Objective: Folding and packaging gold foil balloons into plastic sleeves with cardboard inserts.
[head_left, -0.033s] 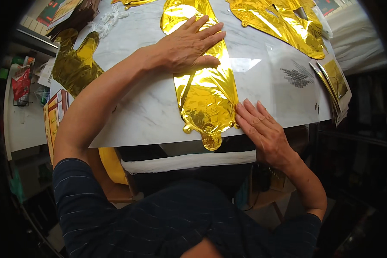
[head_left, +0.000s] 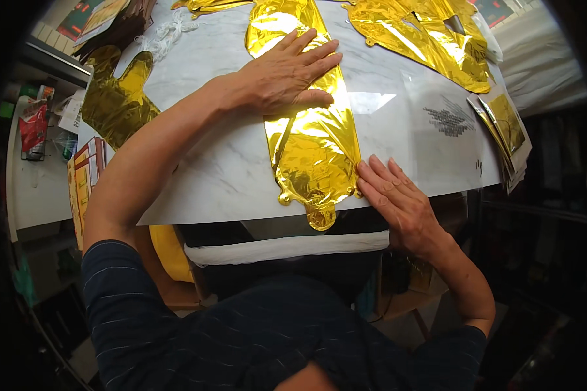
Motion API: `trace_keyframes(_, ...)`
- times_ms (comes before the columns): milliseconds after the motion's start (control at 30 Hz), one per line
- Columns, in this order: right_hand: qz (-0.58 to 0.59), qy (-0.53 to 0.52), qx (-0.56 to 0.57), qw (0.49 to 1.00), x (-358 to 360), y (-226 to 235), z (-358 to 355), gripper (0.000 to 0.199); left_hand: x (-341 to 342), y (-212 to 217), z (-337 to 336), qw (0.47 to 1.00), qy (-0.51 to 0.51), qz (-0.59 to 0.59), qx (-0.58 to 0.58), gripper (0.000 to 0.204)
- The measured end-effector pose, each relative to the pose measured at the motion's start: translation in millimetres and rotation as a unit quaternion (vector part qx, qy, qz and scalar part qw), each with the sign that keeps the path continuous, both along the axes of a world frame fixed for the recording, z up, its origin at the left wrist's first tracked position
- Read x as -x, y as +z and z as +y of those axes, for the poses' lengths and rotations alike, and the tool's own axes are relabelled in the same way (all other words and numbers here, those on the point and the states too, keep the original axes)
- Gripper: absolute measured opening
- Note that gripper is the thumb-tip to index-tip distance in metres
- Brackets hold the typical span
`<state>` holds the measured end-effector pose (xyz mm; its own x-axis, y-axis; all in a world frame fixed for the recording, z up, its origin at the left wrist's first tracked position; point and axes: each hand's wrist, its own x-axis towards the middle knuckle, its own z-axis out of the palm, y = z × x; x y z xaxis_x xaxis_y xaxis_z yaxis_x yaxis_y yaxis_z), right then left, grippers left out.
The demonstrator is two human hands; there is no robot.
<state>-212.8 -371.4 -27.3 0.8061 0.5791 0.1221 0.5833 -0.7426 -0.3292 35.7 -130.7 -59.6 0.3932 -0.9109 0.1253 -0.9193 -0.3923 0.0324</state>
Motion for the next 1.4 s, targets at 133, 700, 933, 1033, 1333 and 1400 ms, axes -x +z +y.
trace_keyframes(133, -0.003, -0.025, -0.108, 0.994, -30.7, 14.3, -3.4, 0.065, 3.7, 1.7, 3.3, 1.000, -0.002, 0.015, -0.012, 0.084)
trace_keyframes(700, -0.127, -0.048, 0.047, 0.990, -69.1, -7.7, 24.0, 0.043, -3.6, -9.1, 4.2, 0.999, -0.019, -0.003, 0.029, 0.081)
trace_keyframes(933, 0.061, 0.008, -0.046, 0.997, -30.9, 26.9, 0.8, 0.054, 1.1, -9.5, 3.5, 1.000, -0.014, 0.010, 0.022, 0.083)
trace_keyframes(1033, -0.056, -0.026, -0.070, 0.996, -59.9, 35.6, 8.8, 0.059, 1.0, -7.3, 2.6, 1.000, -0.016, 0.008, 0.019, 0.082)
trace_keyframes(1333, -0.136, -0.009, -0.071, 0.988, -119.0, -26.6, 24.3, 0.039, -0.8, -2.2, 2.5, 0.998, -0.020, 0.052, 0.028, 0.087)
trace_keyframes(1400, -0.146, -0.016, -0.077, 0.986, -120.0, -26.4, 24.8, 0.031, -3.1, -0.4, 2.9, 0.998, -0.017, 0.060, 0.033, 0.086)
